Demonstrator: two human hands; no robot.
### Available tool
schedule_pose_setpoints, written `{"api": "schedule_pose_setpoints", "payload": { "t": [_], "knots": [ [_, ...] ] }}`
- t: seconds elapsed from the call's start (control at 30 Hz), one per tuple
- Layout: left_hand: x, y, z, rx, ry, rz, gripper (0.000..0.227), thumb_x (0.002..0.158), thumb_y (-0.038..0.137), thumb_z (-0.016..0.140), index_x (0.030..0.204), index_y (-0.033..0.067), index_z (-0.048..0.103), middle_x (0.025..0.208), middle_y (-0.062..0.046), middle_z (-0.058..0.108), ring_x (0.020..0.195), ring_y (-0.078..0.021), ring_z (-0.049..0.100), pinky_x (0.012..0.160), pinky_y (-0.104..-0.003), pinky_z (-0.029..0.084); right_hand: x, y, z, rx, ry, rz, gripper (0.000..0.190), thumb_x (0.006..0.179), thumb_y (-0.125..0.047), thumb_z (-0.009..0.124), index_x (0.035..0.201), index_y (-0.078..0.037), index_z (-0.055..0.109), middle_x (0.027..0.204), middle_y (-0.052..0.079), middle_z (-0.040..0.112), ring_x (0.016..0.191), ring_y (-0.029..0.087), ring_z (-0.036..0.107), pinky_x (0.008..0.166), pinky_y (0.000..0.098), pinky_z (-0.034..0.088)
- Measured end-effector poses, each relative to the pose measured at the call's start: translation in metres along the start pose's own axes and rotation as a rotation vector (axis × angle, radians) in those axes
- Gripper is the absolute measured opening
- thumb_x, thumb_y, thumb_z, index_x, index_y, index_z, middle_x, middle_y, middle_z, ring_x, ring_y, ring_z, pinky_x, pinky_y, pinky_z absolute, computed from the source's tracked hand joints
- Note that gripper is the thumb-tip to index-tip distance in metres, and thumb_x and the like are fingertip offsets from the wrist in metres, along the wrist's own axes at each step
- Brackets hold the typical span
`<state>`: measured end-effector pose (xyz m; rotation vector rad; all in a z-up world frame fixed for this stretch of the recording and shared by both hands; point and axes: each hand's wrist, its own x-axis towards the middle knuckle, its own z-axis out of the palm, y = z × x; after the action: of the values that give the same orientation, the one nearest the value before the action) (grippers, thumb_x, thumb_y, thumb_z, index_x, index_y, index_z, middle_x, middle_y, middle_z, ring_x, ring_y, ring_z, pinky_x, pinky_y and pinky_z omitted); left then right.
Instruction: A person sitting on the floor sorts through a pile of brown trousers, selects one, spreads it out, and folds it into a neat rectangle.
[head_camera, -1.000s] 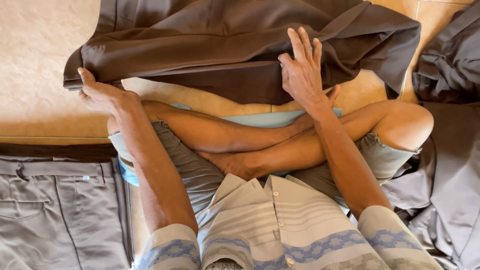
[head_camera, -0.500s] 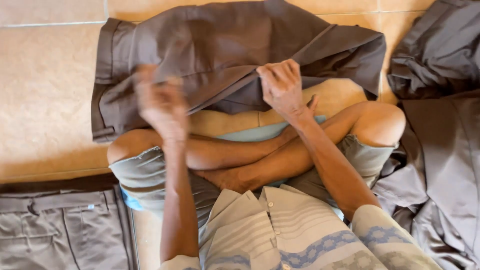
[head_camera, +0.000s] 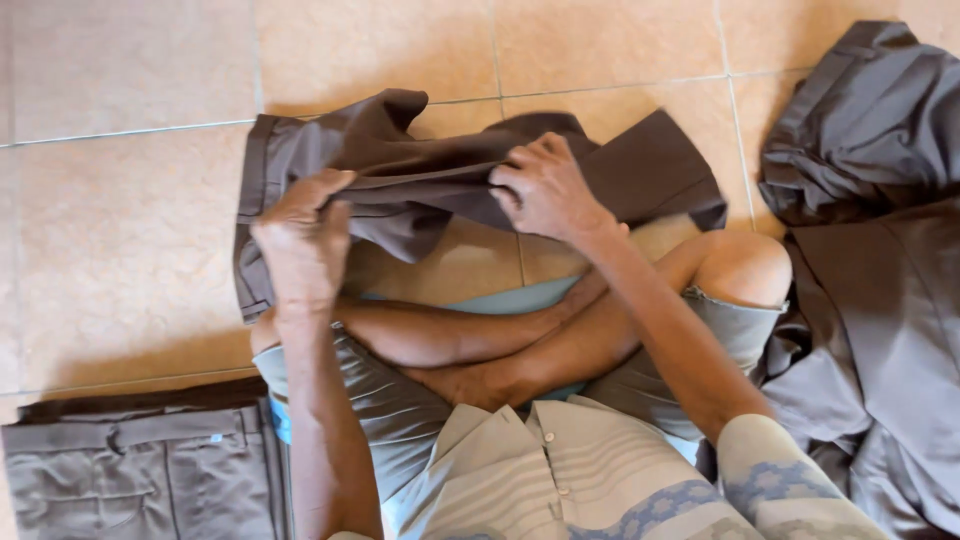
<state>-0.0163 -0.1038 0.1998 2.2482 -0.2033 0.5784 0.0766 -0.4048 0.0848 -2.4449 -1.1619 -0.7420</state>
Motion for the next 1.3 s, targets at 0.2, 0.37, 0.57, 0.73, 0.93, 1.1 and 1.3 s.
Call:
{"api": "schedule_pose_setpoints", "payload": {
  "t": [0.2,0.37,0.57,0.73,0.93,1.1,1.3],
  "knots": [
    [-0.016,-0.052,-0.048,-0.005,-0.088,-0.261,0.033,0.075,-0.007,0.073,0.100,0.0118,0.081,0.103,-0.005,0.077,0.102,-0.0254,0.074,0.089,-0.037,0.057,-0.031,0.032,-0.010,0.035,-0.143,0.219,0.011,0.084,-0.018,0.075,0.095,-0.018,0.073,0.083,0.010,0.069,0.082,0.032,0.071,0.087,0.0456,0.048],
    [-0.048,-0.113,-0.020,0.131,0.066,-0.341,0.024,0.079,-0.005,0.072,0.094,0.0119,0.081,0.093,-0.008,0.077,0.090,-0.0318,0.074,0.076,-0.044,0.060,-0.073,0.039,-0.004,-0.050,-0.846,0.494,0.041,0.081,-0.017,0.080,0.119,-0.029,0.069,0.106,0.014,0.072,0.111,0.037,0.068,0.115,0.0688,0.020],
    [-0.085,-0.155,0.017,0.109,0.366,-0.204,0.023,0.079,-0.016,0.069,0.096,-0.0022,0.075,0.092,-0.012,0.078,0.070,-0.0192,0.068,0.063,-0.029,0.057,0.005,0.018,-0.061,-0.270,0.412,0.199,0.018,0.081,0.013,0.072,0.094,0.001,0.075,0.107,0.014,0.063,0.094,0.031,0.057,0.100,0.0480,0.048],
    [-0.083,-0.157,0.019,0.039,0.524,-0.342,0.021,0.081,-0.015,0.063,0.095,-0.0017,0.072,0.088,-0.012,0.075,0.062,-0.0158,0.058,0.059,-0.026,0.051,-0.052,0.030,-0.028,-0.151,-0.188,0.294,0.017,0.085,0.000,0.067,0.098,-0.010,0.073,0.103,0.006,0.062,0.090,0.025,0.062,0.073,0.0365,0.053],
    [-0.083,-0.172,0.019,0.070,0.595,-0.321,0.018,0.077,-0.015,0.062,0.085,-0.0010,0.069,0.079,-0.012,0.073,0.061,-0.0181,0.059,0.062,-0.028,0.054,-0.123,0.005,0.045,-0.009,-0.792,0.553,0.040,0.085,-0.045,0.072,0.105,-0.011,0.069,0.107,0.008,0.060,0.090,0.032,0.059,0.077,0.0475,0.050],
    [-0.085,-0.180,0.019,0.000,0.652,-0.364,0.018,0.076,-0.015,0.062,0.081,0.0019,0.066,0.078,-0.010,0.071,0.063,-0.0175,0.060,0.069,-0.030,0.057,-0.093,-0.033,0.032,-0.173,-0.713,0.258,0.049,0.078,-0.038,0.078,0.104,0.000,0.062,0.100,0.018,0.054,0.076,0.030,0.059,0.059,0.0412,0.051],
    [-0.085,-0.173,0.019,0.065,0.698,-0.325,0.017,0.078,-0.015,0.071,0.082,0.0016,0.070,0.073,-0.009,0.075,0.055,-0.0153,0.059,0.057,-0.026,0.053,-0.083,0.015,0.029,-0.287,-0.389,0.303,0.027,0.070,-0.002,0.067,0.096,-0.009,0.064,0.091,0.011,0.060,0.077,0.032,0.060,0.077,0.0416,0.050]
  ]
}}
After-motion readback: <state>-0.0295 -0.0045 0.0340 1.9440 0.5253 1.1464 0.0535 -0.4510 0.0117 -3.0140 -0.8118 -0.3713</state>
